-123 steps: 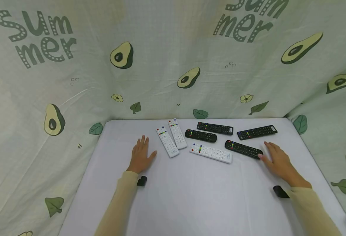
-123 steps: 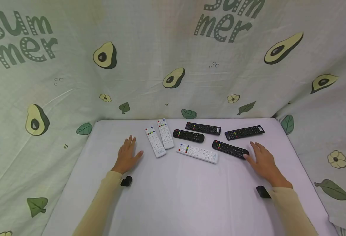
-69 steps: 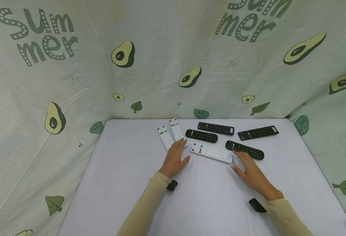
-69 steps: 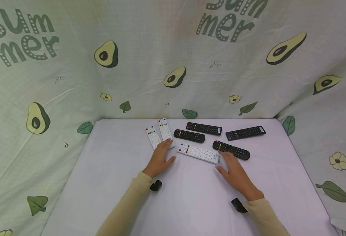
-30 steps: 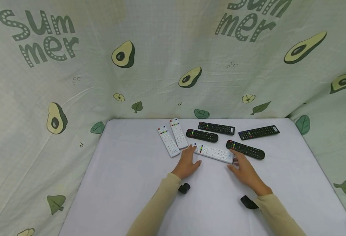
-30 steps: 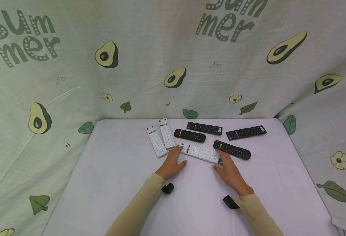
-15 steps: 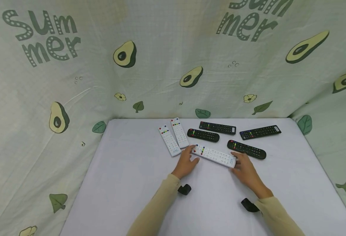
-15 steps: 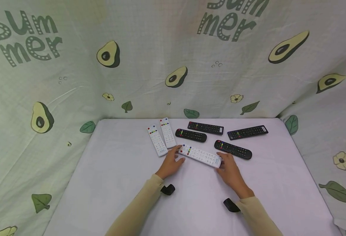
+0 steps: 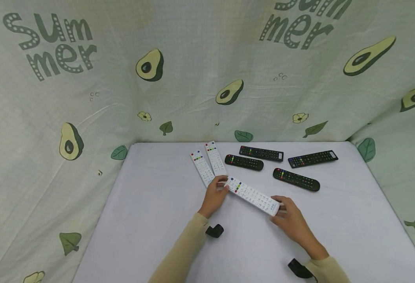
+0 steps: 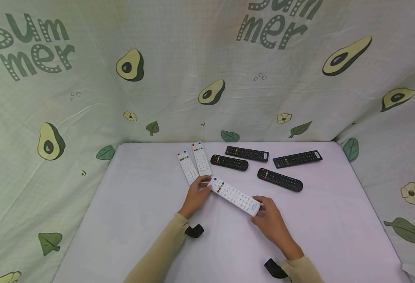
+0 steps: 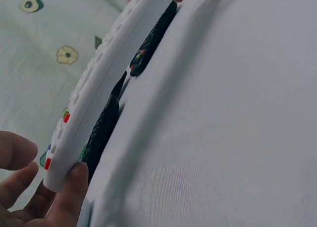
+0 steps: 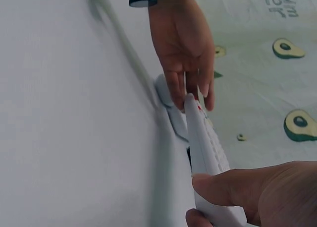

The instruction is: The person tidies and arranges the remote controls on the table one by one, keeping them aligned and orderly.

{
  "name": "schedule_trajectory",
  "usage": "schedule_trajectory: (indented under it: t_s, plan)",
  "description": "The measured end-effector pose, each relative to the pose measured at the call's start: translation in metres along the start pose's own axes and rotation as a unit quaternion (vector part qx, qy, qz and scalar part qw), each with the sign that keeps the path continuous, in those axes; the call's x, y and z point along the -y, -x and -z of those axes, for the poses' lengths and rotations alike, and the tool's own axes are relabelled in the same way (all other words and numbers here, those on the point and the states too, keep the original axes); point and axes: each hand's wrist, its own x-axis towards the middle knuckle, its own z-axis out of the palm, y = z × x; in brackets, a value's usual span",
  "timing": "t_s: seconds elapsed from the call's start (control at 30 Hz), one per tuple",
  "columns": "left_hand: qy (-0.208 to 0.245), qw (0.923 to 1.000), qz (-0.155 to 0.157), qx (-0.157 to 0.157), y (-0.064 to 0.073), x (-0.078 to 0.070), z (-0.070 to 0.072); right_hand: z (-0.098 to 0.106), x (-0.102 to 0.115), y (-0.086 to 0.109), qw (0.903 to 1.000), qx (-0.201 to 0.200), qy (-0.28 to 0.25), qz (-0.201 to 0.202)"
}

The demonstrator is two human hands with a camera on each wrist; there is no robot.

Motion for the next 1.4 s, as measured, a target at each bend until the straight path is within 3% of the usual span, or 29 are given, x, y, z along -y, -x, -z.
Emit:
schedule_trajectory:
  t_s: [0.27, 0.5, 0.63, 0.87, 1.1, 1.4]
  plan:
    - [0.023, 0.9997, -0.002, -0.011, 0.017, 0.004, 0.014, -0.026, 0.009, 0.022, 0.9981, 0.020, -0.054, -0.023]
    - [0.017, 0.9993, -0.013, -0.031, 0.028, 0.008, 0.026, -0.045, 0.016, 0.035, 0.9924, 0.027, -0.113, -0.039]
    - [0.026, 0.9988, -0.001, -0.040, 0.033, 0.008, 0.033, -0.053, 0.019, 0.040, 0.9881, 0.034, -0.145, -0.038]
    - [0.038, 0.9977, 0.029, -0.049, 0.039, 0.009, 0.042, -0.067, 0.022, 0.046, 0.9804, 0.090, -0.174, -0.020]
    - [0.028, 0.9983, 0.017, -0.048, 0.041, 0.013, 0.050, -0.079, 0.020, 0.048, 0.9679, 0.144, -0.206, 0.009]
    - [0.002, 0.9983, 0.038, -0.044, 0.044, 0.016, 0.058, -0.092, 0.027, 0.047, 0.9526, 0.194, -0.233, 0.030]
